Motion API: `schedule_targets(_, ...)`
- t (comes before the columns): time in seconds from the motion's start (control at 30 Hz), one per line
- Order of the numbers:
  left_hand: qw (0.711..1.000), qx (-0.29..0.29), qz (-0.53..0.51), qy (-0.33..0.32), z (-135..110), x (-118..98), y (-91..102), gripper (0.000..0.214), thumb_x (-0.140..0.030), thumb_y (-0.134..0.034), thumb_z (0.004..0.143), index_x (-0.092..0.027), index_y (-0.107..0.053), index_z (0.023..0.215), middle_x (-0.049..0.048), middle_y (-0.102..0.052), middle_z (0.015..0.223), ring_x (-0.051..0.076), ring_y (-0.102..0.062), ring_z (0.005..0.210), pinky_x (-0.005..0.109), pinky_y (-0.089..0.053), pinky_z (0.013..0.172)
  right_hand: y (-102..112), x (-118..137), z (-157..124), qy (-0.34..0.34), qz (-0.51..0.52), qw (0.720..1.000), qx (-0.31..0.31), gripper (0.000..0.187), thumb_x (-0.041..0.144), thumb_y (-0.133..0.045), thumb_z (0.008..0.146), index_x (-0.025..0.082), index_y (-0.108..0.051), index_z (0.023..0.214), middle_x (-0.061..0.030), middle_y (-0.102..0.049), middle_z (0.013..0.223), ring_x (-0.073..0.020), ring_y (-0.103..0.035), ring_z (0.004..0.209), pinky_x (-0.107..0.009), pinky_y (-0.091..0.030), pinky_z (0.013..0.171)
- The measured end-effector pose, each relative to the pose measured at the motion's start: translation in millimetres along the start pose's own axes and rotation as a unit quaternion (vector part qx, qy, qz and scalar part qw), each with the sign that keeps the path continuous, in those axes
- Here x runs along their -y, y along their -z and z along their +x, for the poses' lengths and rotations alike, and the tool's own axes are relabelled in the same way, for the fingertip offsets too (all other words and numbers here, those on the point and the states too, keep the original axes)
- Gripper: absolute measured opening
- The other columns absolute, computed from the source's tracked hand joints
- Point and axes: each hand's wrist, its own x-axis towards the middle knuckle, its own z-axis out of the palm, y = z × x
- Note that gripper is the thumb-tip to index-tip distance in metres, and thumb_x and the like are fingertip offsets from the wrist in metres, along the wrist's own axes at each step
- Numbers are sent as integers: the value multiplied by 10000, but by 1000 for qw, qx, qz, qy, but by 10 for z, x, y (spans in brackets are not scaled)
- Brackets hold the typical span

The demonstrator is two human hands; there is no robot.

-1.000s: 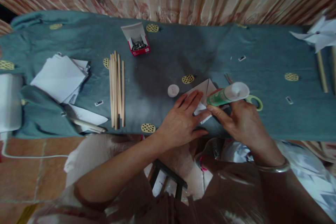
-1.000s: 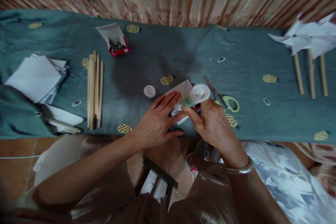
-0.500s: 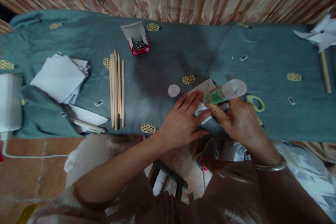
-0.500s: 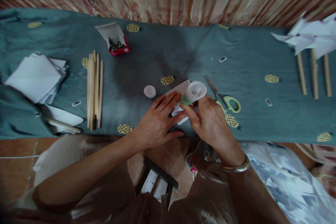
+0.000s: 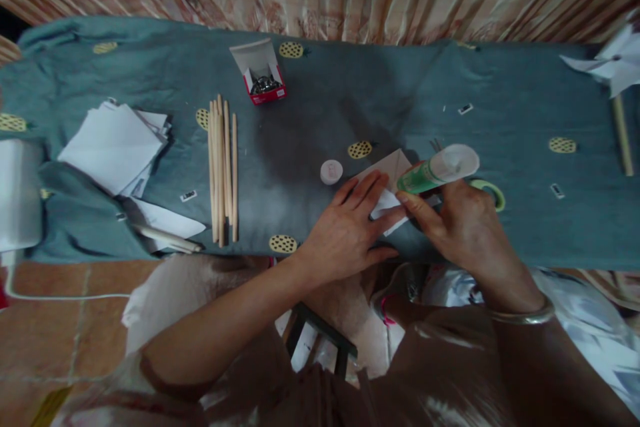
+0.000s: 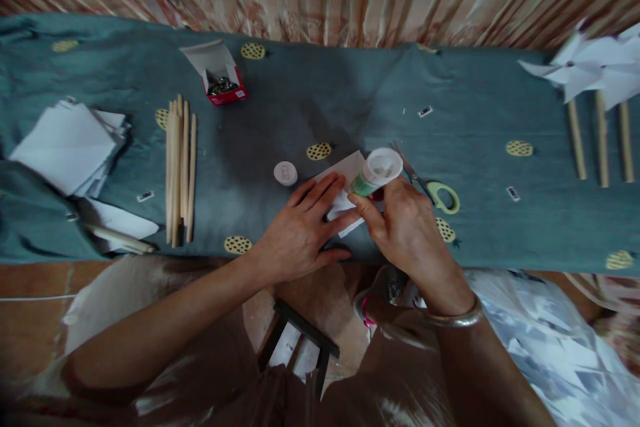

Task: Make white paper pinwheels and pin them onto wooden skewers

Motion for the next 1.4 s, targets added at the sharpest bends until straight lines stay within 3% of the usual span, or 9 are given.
schedule_targets(0.43, 1000, 6, 10, 2, 2, -8, 10, 636, -579, -558, 881, -245, -466, 1415, 185, -335, 1558, 367, -283, 1452, 570, -290, 1129, 52, -33, -62, 4, -4, 1000, 10, 455, 569, -445, 930, 160, -630, 855, -116, -672, 697, -283, -667, 651, -383, -483, 589)
schedule_targets(1.17, 1000, 6, -10, 1, 11, -7, 29, 619, -569, -599, 857, -199, -533, 1349, 200, -355, 1544, 391, -285, 1448, 588, -286, 1140, -10, 37, -78, 22, 26, 999, 2, 390, 519, -475, 937, 163, -622, 868, -99, -680, 711, -253, -668, 649, -340, -473, 560)
schedule_targets(1.4, 1000, -3, -10, -1, 6, -1, 13, 615, -568, -594, 860, -213, -525, 1357, 185, -375, 1535, 384, -293, 1445, 594, -303, 1128, -31, 54, -40, -4, 33, 999, 4, 406, 529, -483, 927, 152, -626, 872, -108, -685, 704, -250, -654, 601, -340, -455, 525)
